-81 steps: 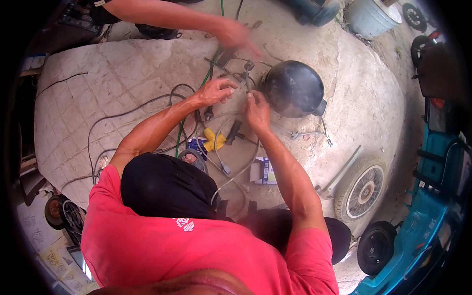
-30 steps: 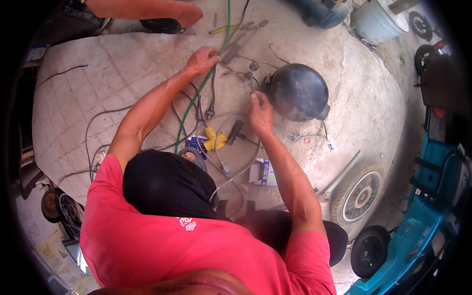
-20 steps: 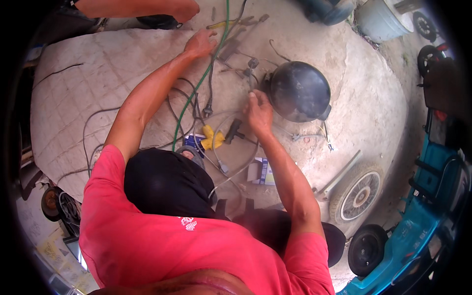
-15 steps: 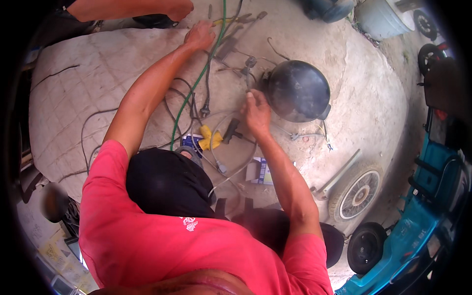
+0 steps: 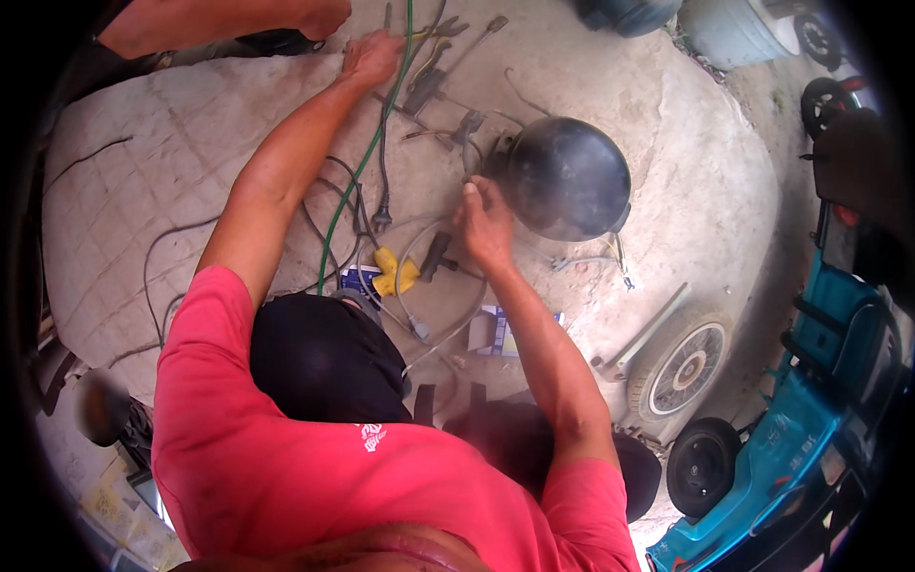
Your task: The person works on electrical components by hand and using pliers, stripping wires and connecting them to a capacitor-like object.
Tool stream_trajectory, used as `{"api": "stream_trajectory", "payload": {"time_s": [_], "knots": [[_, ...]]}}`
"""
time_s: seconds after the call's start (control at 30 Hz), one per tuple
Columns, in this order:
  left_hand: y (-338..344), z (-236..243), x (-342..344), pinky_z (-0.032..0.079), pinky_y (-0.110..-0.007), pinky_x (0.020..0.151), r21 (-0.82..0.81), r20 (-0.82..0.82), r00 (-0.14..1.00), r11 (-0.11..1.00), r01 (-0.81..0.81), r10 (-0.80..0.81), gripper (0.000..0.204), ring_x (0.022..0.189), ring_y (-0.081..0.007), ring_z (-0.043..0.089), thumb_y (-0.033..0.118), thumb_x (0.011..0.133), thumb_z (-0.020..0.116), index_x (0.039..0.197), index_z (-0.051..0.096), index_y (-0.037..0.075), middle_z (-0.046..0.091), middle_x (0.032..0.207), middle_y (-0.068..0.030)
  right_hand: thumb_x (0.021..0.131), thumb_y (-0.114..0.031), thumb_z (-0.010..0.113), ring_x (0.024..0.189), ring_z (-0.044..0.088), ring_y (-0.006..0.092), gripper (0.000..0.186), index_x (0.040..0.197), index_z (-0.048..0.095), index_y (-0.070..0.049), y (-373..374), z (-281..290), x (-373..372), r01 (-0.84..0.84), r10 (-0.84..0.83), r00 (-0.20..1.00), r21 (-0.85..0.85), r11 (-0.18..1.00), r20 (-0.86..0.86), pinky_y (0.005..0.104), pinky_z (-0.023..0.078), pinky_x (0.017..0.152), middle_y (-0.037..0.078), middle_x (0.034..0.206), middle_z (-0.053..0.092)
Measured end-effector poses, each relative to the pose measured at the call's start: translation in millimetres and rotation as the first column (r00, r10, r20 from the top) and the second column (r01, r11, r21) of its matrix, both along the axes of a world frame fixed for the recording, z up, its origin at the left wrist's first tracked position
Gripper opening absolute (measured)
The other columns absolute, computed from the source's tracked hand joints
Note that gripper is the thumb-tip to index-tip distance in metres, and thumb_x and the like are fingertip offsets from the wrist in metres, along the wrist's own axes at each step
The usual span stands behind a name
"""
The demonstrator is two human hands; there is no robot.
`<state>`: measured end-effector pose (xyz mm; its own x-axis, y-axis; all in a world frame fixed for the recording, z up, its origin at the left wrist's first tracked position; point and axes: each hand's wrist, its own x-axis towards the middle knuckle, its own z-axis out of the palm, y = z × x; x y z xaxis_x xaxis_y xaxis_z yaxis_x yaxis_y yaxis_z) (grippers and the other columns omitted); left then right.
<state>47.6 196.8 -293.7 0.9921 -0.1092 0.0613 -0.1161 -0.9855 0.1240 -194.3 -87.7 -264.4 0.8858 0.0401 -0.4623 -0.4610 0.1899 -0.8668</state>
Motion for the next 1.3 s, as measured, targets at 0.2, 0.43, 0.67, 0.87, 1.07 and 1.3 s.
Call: {"api": "stream_trajectory", "payload": {"time_s": [0.2, 0.43, 0.67, 0.87, 1.07, 1.3], "knots": [[28.9, 15.5, -16.4, 0.049, -0.047, 0.091, -0.19, 0.004, 0.998, 0.98, 0.063, -0.063, 0.025, 0.106, -0.0369, 0.062, 0.014, 0.087, 0.051, 0.103, 0.07, 0.014, 0.066, 0.106, -0.0146, 0.101, -0.025, 0.058, 0.062, 0.058, 0.0101, 0.031, 0.121, 0.059, -0.001, 0.9, 0.3, 0.3, 0.01, -0.01, 1.0, -0.019, 1.0, 0.006, 0.0264, 0.047, 0.059, 0.002, 0.073, 0.059], [73.6, 41.9, -62.8, 0.05, -0.044, 0.087, -0.191, -0.096, 0.995, 0.981, -0.023, 0.005, 0.025, 0.099, -0.0338, 0.064, 0.014, 0.085, 0.058, 0.107, 0.068, 0.011, 0.066, 0.101, -0.0174, 0.101, -0.026, 0.058, 0.062, 0.058, 0.01, 0.032, 0.12, 0.059, 0.0, 1.0, -7.4, 1.4, -0.009, 0.011, 0.998, -0.036, 0.999, 0.061, 0.0268, 0.047, 0.059, 0.002, 0.074, 0.06], [114.3, 95.9, -163.4, 0.049, -0.036, 0.069, -0.302, -0.326, 0.92, 0.899, -0.318, 0.216, 0.04, 0.072, -0.0215, 0.061, 0.016, 0.082, 0.066, 0.12, 0.062, 0.005, 0.063, 0.08, -0.0104, 0.101, -0.028, 0.058, 0.062, 0.058, 0.01, 0.034, 0.12, 0.06, 0.001, -0.9, -4.2, -0.1, -0.009, 0.011, 0.999, -0.044, 0.999, 0.043, 0.0275, 0.048, 0.059, 0.001, 0.073, 0.06], [118.8, 91.9, -198.3, 0.047, -0.03, 0.056, -0.326, -0.785, 0.587, 0.673, -0.664, 0.199, 0.023, 0.067, -0.0148, 0.058, 0.021, 0.083, 0.066, 0.101, 0.062, 0.007, 0.059, 0.077, -0.0014, 0.101, -0.027, 0.06, 0.067, 0.057, 0.0094, 0.034, 0.122, 0.059, -0.001, 1.0, -4.6, 0.8, -0.011, 0.011, 0.999, -0.006, 1.0, 0.039, 0.0263, 0.05, 0.059, 0.002, 0.08, 0.059], [84.8, 96.3, -190.9, 0.052, -0.031, 0.058, -0.435, -0.835, 0.526, 0.39, -0.812, 0.165, 0.022, 0.065, -0.0163, 0.06, 0.026, 0.084, 0.069, 0.095, 0.062, 0.008, 0.057, 0.076, -0.0016, 0.101, -0.026, 0.061, 0.069, 0.056, 0.009, 0.033, 0.123, 0.058, -0.001, -2.7, -3.8, 0.8, -0.035, 0.035, 0.999, -0.003, 0.999, 0.022, 0.0254, 0.051, 0.059, 0.002, 0.084, 0.058], [108.9, 89.6, -184.5, 0.054, -0.033, 0.064, -0.592, -0.737, 0.658, -0.323, -0.738, -0.152, 0.011, 0.078, -0.0234, 0.069, 0.018, 0.089, 0.07, 0.095, 0.064, 0.009, 0.069, 0.089, -0.0075, 0.102, -0.025, 0.06, 0.07, 0.055, 0.0088, 0.03, 0.122, 0.059, -0.002, -0.3, 0.0, 0.4, 0.003, -0.004, 1.0, 0.055, 0.999, 0.011, 0.0257, 0.052, 0.06, 0.002, 0.089, 0.058]]}}
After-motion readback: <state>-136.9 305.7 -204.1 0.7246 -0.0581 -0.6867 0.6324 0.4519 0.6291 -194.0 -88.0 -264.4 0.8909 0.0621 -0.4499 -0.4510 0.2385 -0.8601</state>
